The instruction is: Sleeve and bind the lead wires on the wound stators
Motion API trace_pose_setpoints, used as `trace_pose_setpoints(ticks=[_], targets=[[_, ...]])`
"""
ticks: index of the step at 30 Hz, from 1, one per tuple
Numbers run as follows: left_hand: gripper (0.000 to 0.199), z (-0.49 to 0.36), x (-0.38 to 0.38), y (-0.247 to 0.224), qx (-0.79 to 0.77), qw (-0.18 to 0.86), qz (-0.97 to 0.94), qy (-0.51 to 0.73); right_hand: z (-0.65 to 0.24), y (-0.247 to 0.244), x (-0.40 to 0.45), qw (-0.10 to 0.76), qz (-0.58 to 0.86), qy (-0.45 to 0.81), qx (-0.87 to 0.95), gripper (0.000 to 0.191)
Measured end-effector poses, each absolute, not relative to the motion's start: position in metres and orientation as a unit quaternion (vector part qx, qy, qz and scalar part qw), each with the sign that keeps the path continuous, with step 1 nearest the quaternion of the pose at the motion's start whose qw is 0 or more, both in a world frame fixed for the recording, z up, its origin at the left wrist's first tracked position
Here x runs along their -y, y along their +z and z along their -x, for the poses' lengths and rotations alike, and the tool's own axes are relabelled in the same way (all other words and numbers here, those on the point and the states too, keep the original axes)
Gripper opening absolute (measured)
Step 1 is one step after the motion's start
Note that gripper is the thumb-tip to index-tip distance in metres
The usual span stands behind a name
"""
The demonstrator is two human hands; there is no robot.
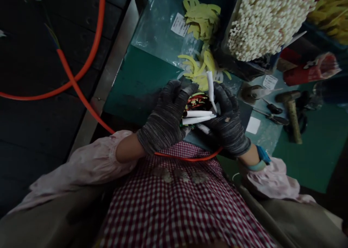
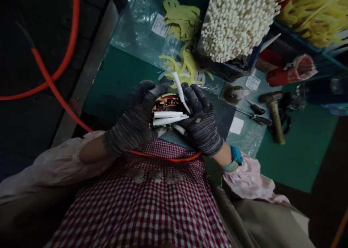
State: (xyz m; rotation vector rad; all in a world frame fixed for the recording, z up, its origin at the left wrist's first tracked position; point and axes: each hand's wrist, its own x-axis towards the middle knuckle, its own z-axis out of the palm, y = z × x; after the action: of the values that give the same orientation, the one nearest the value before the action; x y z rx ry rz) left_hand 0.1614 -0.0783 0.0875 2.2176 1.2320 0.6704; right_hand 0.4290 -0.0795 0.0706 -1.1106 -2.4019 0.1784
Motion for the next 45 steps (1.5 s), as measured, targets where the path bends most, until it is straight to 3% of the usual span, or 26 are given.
trace_pose_setpoints(ticks=[9,15,23,32,38,40,42,45], targets=[[0.109,-0.164,0.077,0.094,-0.463,0.272,-0.814,0.219,-0.427,0.078,0.084,0.28,0.454,0.215,0.818,0.058],[0.108,-0.164,0.078,0.093,-0.462,0.27,-0.814,0.227,-0.424,0.075,0.084,0.304,0.497,0.26,0.77,0.082],[0.102,-0.161,0.083,0.091,-0.46,0.284,-0.799,0.264,-0.422,0.073,0.082,0.276,0.482,0.277,0.784,0.085],[0.101,-0.151,0.062,0.087,-0.435,0.303,-0.804,0.27,-0.413,0.069,0.077,0.283,0.502,0.293,0.763,0.066],[0.091,-0.119,0.005,0.076,-0.356,0.424,-0.804,0.218,-0.404,0.08,0.008,0.214,0.364,0.415,0.806,0.019],[0.088,-0.111,-0.003,0.075,-0.38,0.361,-0.822,0.225,-0.402,0.077,-0.015,0.205,0.3,0.452,0.815,0.015],[0.088,-0.107,0.001,0.078,-0.436,0.203,-0.836,0.265,-0.399,0.068,-0.027,0.221,0.275,0.459,0.815,0.017],[0.046,-0.111,0.02,0.088,-0.383,0.059,-0.887,0.25,-0.394,0.05,-0.023,0.28,0.291,0.399,0.823,0.023]])
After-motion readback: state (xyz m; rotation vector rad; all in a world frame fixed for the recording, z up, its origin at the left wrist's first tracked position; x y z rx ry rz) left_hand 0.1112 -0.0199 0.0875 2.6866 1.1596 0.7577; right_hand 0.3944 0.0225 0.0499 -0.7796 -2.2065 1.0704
